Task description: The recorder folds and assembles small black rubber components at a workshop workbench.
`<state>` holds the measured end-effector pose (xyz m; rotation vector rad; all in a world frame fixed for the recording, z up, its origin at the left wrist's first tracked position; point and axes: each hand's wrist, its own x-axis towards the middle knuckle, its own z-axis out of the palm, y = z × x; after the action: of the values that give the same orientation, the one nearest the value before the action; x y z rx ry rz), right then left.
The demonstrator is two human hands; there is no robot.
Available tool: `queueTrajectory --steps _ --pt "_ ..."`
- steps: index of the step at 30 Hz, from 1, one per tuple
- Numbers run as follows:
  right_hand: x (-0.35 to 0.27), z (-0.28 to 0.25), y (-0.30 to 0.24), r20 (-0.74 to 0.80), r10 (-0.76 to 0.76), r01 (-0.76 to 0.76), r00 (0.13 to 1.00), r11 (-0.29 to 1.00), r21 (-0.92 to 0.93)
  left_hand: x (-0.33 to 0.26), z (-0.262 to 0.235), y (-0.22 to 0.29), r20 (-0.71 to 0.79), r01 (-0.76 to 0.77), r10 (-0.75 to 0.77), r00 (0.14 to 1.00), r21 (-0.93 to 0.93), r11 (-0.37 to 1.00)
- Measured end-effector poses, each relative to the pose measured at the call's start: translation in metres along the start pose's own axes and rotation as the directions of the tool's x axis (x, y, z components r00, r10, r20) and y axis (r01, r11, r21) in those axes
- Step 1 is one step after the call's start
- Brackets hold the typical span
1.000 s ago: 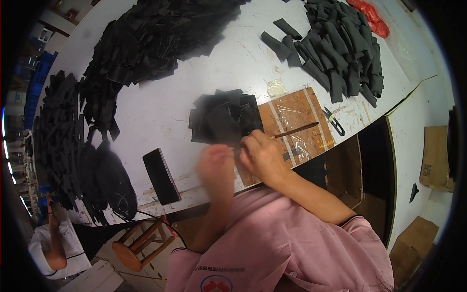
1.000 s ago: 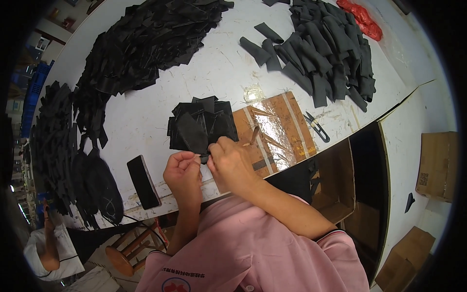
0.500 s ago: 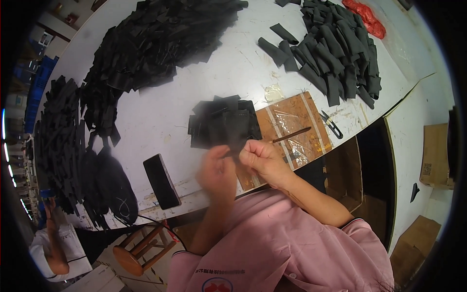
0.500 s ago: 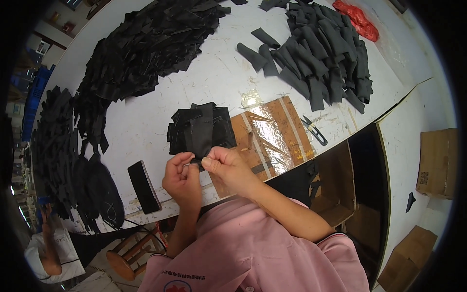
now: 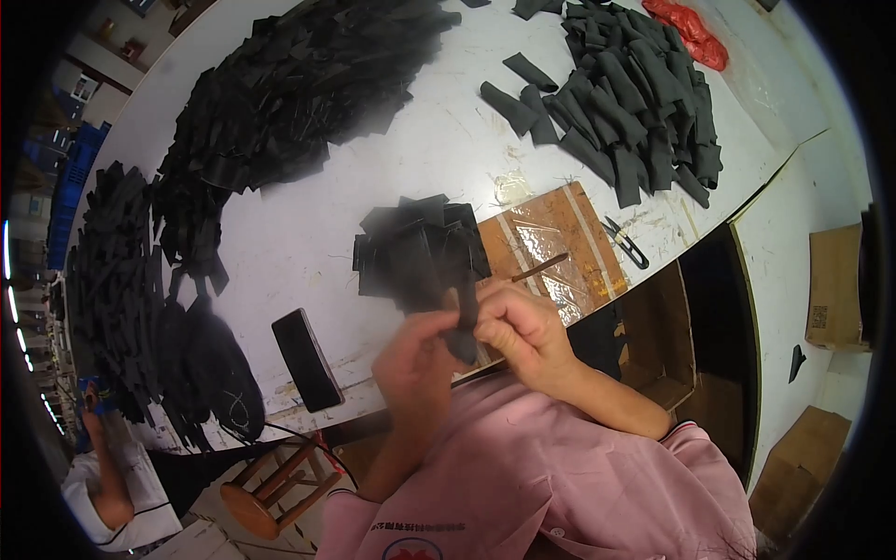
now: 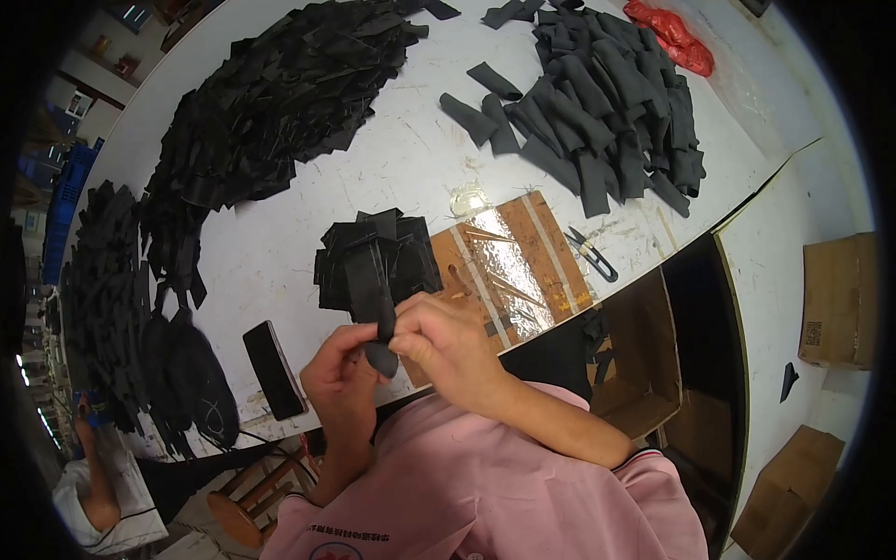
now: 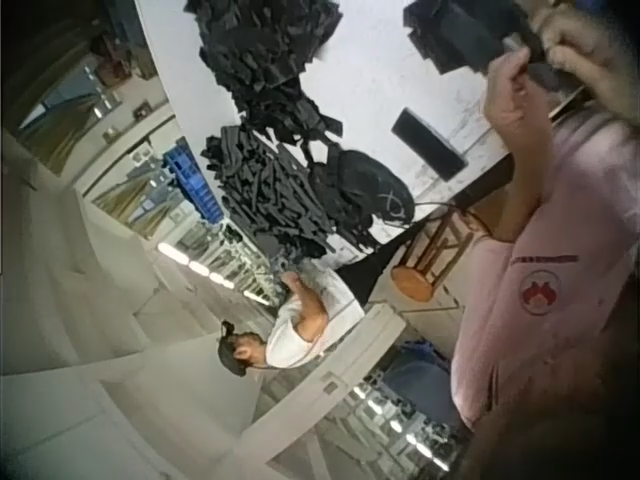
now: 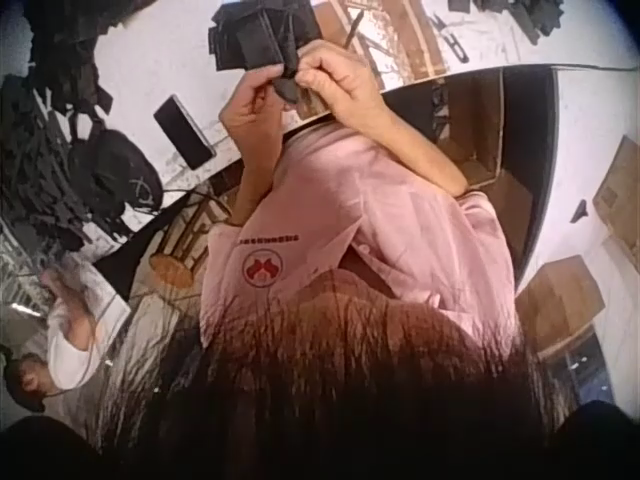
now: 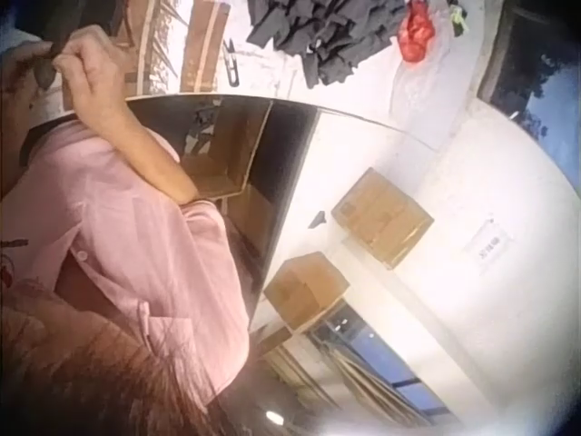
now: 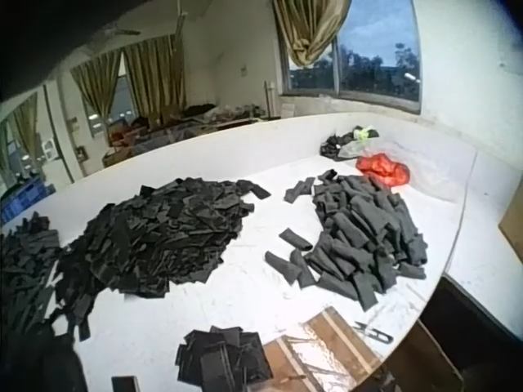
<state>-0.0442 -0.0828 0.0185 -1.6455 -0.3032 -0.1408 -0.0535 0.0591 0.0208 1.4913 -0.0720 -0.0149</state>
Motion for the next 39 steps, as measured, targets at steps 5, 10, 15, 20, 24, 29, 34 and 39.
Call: queueTrajectory --steps 5,10,15,20,24,29,34,39 --pt "-0.007 -0.009 -0.016 0.141 0.246 -0.255 0.959 0.965 0.053 0.004 0.010 -0.001 0.017 -0.370 0.384 0.923 0.316 0.874" --pt "-0.012 -0.011 -0.015 -0.057 0.327 -0.319 0.943 0.941 0.116 0.008 0.022 0.013 0.009 0.153 -0.156 0.988 -0.279 0.948" --pt "-0.006 -0.022 -0.051 -0.149 -0.011 0.026 0.989 0.995 0.094 0.020 0.023 0.040 0.602 0.581 -0.071 0.795 -0.723 0.374" --pt "0.025 -0.048 -0.088 -0.166 0.216 -0.177 0.962 0.959 0.222 0.051 0.036 0.072 0.690 0.631 -0.018 0.723 -0.650 0.423" --pt "0.032 -0.063 -0.050 -0.184 0.305 -0.271 0.934 0.944 0.189 0.075 0.043 0.035 0.730 0.717 0.023 0.683 -0.676 0.167" --pt "0.022 -0.062 -0.021 0.068 0.494 -0.470 0.867 0.766 0.439 0.067 0.037 0.000 0.703 0.704 -0.057 0.709 -0.699 0.128" --pt "0.041 -0.078 -0.028 0.176 0.350 -0.391 0.920 0.852 0.349 0.052 0.052 0.043 0.518 0.401 -0.046 0.854 -0.599 0.693" --pt "0.036 -0.075 -0.006 0.286 0.379 -0.464 0.880 0.815 0.348 0.049 0.045 0.019 0.427 0.223 -0.017 0.904 -0.438 0.871"
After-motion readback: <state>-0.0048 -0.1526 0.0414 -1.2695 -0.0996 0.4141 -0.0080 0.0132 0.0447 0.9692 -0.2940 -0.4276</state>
